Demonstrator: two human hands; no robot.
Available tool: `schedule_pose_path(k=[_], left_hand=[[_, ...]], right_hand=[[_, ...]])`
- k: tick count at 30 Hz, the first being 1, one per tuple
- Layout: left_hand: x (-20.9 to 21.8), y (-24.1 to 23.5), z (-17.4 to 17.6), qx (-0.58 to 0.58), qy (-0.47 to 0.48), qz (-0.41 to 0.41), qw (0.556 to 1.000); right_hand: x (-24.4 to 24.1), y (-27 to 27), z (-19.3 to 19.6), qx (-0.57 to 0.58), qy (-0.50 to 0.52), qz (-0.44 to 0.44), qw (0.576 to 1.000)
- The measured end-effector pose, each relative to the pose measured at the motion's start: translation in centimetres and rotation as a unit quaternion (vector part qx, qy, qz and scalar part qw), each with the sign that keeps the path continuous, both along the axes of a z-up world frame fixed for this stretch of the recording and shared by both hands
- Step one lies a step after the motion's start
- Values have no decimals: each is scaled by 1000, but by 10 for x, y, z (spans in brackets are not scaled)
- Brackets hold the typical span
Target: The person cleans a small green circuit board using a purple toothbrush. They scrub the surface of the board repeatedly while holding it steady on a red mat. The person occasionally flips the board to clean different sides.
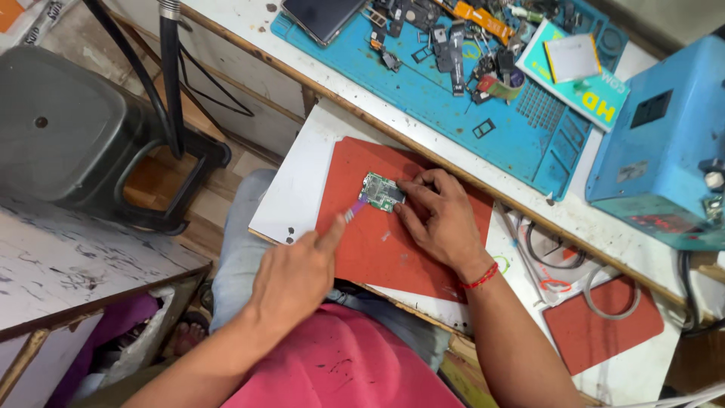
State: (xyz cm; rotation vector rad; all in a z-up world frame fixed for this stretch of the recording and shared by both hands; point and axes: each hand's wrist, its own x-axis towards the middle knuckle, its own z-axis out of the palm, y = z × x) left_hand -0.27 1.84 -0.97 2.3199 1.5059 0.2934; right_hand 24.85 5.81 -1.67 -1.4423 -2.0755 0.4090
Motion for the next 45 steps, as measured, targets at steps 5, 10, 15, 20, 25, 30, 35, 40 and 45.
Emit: schedule_pose_path(k=[5,10,15,20,25,30,35,40,45], left_hand=[[13,3,-1,11,38,-38,998],[2,-9,7,3,16,-2,1000],[12,4,-4,38,7,-19,999],[3,-15,10,-10,-6,-19,1000],[13,5,1,22,12,-25,999],[3,0,8,-9,-21,-14,1000],[12,-13,3,7,10,-63,998],[3,-1,-2,60,6,-40,997],[1,1,-1,43,-15,-28,999]], right_hand=[[-1,-1,5,-14,0,-3,1000],[1,2,2,2,-6,1,1000],[3,-1,3,-15,-8,4,1000],[4,0,0,-10,-8,7,1000],[3,-1,1,-8,-6,9,1000],[1,0,-1,-2,-2,7,1000],[4,-2,1,-10,-4,12,1000],[4,-5,0,-17,-2,9,1000],[4,-3,1,-20,-9,11,1000]])
